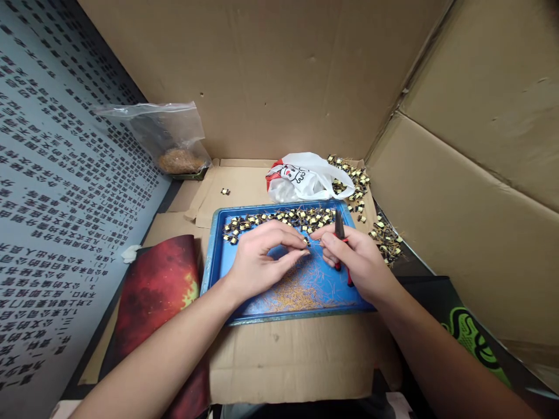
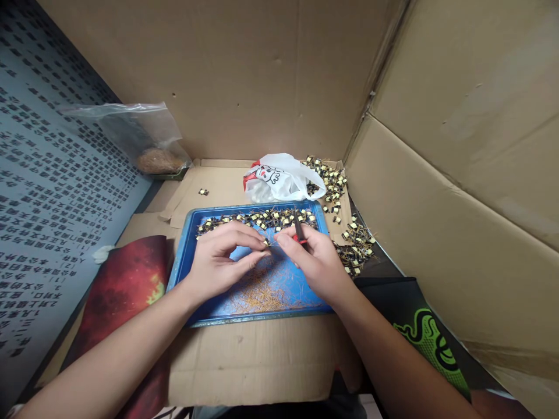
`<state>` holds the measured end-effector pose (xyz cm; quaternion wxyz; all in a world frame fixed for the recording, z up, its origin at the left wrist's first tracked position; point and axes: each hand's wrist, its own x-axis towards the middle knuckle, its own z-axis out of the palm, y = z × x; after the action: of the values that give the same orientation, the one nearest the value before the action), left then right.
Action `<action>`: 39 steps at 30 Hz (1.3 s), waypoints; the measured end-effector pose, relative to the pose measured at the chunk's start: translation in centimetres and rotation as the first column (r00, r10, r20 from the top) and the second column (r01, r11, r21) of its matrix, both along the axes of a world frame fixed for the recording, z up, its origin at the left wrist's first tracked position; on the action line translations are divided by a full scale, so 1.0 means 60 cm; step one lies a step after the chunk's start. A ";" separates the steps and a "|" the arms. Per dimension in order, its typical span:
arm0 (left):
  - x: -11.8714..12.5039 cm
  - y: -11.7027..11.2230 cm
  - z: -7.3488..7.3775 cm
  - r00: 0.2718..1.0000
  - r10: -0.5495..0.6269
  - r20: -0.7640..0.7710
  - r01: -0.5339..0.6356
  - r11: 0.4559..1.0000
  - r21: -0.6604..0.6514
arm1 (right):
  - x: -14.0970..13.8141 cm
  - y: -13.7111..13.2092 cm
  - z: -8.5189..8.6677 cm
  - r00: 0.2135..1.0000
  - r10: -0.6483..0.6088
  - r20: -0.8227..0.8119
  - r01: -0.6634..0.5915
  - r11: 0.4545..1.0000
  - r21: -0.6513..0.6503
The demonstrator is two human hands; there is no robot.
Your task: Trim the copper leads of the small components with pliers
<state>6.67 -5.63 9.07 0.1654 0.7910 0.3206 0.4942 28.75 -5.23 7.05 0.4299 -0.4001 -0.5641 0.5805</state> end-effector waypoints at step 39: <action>0.000 -0.005 -0.003 0.967 -0.138 0.214 0.246 0.723 -0.646 | 0.001 -0.002 0.004 0.976 0.147 -0.158 -0.171 0.975 -0.145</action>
<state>6.68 -5.91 8.92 0.5112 0.6686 0.3787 0.3851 28.79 -5.37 7.28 0.3891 -0.3427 -0.5136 0.6837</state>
